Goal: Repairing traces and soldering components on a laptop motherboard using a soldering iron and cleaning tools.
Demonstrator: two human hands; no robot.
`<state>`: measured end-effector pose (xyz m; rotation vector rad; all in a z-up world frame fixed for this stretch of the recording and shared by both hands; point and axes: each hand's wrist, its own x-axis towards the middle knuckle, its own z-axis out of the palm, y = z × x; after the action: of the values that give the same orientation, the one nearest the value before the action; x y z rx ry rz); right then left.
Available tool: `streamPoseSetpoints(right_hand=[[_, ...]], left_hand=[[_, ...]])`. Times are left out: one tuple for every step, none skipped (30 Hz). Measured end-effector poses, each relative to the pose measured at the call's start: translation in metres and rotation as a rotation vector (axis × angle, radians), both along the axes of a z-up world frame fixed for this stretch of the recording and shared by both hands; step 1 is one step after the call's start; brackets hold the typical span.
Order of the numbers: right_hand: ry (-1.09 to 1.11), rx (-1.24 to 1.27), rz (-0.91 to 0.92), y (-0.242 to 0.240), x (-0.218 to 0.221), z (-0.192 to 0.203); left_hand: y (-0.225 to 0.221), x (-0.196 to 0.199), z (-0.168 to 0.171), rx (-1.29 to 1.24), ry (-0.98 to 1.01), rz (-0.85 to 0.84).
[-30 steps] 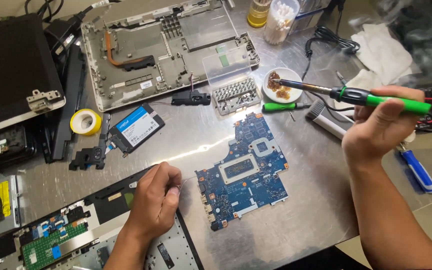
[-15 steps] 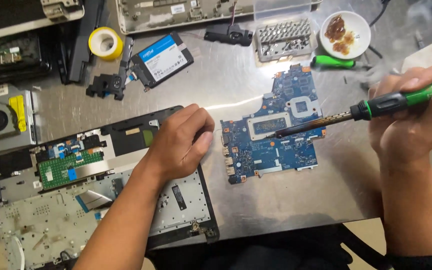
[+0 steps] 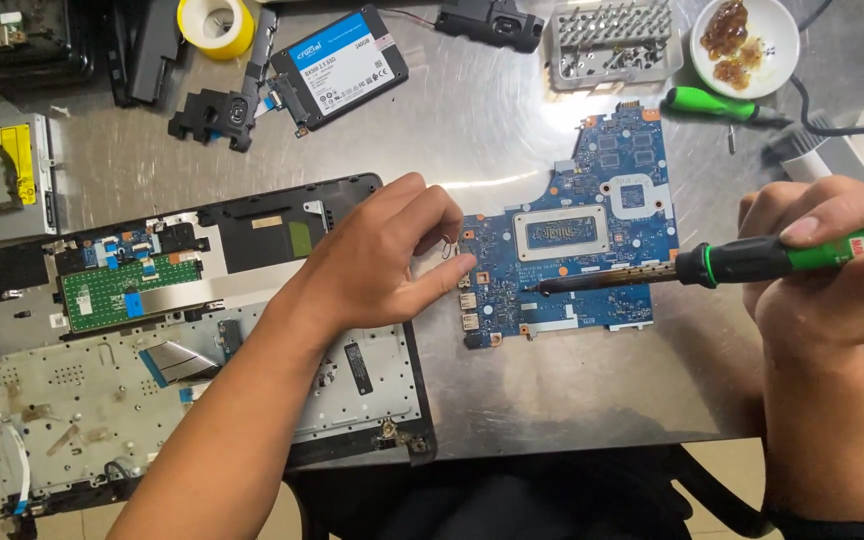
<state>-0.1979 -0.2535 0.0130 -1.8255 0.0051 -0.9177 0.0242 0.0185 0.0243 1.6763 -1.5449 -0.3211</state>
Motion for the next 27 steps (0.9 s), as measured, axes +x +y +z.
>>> streamPoseSetpoints(right_hand=[[0.002, 0.001, 0.001, -0.003, -0.003, -0.005], [-0.004, 0.067, 0.006, -0.006, -0.006, -0.01], [-0.011, 0.133, 0.01, -0.01, -0.009, -0.014], [-0.009, 0.134, 0.011, -0.009, -0.008, -0.012], [0.005, 0.064, 0.022, -0.008, -0.008, -0.009], [0.019, -0.006, 0.033, -0.007, -0.007, -0.006], [0.019, -0.006, 0.033, -0.007, -0.007, -0.006], [0.011, -0.023, 0.035, -0.007, -0.007, -0.006], [0.003, -0.04, 0.036, -0.007, -0.006, -0.007], [0.003, -0.04, 0.036, -0.008, -0.007, -0.007], [0.013, -0.044, 0.047, -0.009, -0.008, -0.007], [0.024, -0.048, 0.057, -0.009, -0.009, -0.007], [0.024, -0.048, 0.056, -0.01, -0.01, -0.009], [0.004, -0.027, 0.048, -0.011, -0.01, -0.012], [-0.015, -0.005, 0.04, -0.011, -0.011, -0.015], [-0.015, -0.005, 0.04, -0.013, -0.011, -0.014], [-0.022, -0.063, 0.061, -0.015, -0.011, -0.014], [-0.03, -0.121, 0.082, -0.017, -0.011, -0.013], [-0.029, -0.121, 0.081, -0.012, -0.01, -0.012], [-0.046, -0.086, 0.071, -0.008, -0.009, -0.009], [-0.062, -0.052, 0.061, -0.003, -0.008, -0.007], [-0.061, -0.053, 0.059, -0.001, -0.007, 0.0], [-0.064, -0.143, 0.085, 0.0, -0.005, 0.007], [-0.069, -0.236, 0.11, 0.001, -0.003, 0.015], [-0.07, -0.239, 0.108, 0.005, 0.0, 0.017], [-0.092, -0.223, 0.091, 0.01, 0.002, 0.019], [-0.114, -0.207, 0.074, 0.015, 0.004, 0.021]], left_hand=[[0.0, 0.0, -0.001, 0.001, 0.002, 0.001], [0.0, 0.0, -0.001, 0.007, 0.006, 0.01], [0.0, 0.0, -0.002, 0.012, 0.009, 0.02], [0.0, 0.0, -0.003, 0.013, 0.01, 0.02], [-0.001, 0.0, -0.004, 0.002, 0.003, 0.021], [-0.001, 0.0, -0.005, -0.011, -0.005, 0.021], [-0.002, 0.0, -0.005, -0.011, -0.005, 0.022], [-0.003, 0.001, -0.006, -0.026, -0.021, 0.013], [-0.003, 0.001, -0.006, -0.041, -0.037, 0.004], [-0.003, 0.001, -0.006, -0.042, -0.037, 0.004], [-0.004, 0.001, -0.005, -0.049, -0.041, -0.005], [-0.004, 0.001, -0.005, -0.056, -0.045, -0.014], [-0.004, 0.001, -0.004, -0.056, -0.044, -0.014], [-0.004, 0.002, -0.004, -0.08, -0.059, -0.023], [-0.004, 0.002, -0.003, -0.103, -0.074, -0.032], [-0.004, 0.002, -0.003, -0.104, -0.074, -0.032], [-0.004, 0.002, -0.004, -0.13, -0.081, -0.029], [-0.005, 0.002, -0.004, -0.157, -0.087, -0.028], [-0.005, 0.003, -0.005, -0.157, -0.087, -0.029], [-0.005, 0.003, -0.006, -0.195, -0.094, -0.039], [-0.005, 0.003, -0.007, -0.233, -0.101, -0.048], [-0.005, 0.003, -0.007, -0.234, -0.099, -0.049], [-0.005, 0.002, -0.007, -0.241, -0.086, -0.055], [-0.006, 0.002, -0.007, -0.251, -0.076, -0.06], [-0.007, 0.0, -0.007, -0.254, -0.077, -0.062], [-0.007, -0.001, -0.006, -0.243, -0.076, -0.078], [-0.007, -0.003, -0.006, -0.232, -0.075, -0.094]])
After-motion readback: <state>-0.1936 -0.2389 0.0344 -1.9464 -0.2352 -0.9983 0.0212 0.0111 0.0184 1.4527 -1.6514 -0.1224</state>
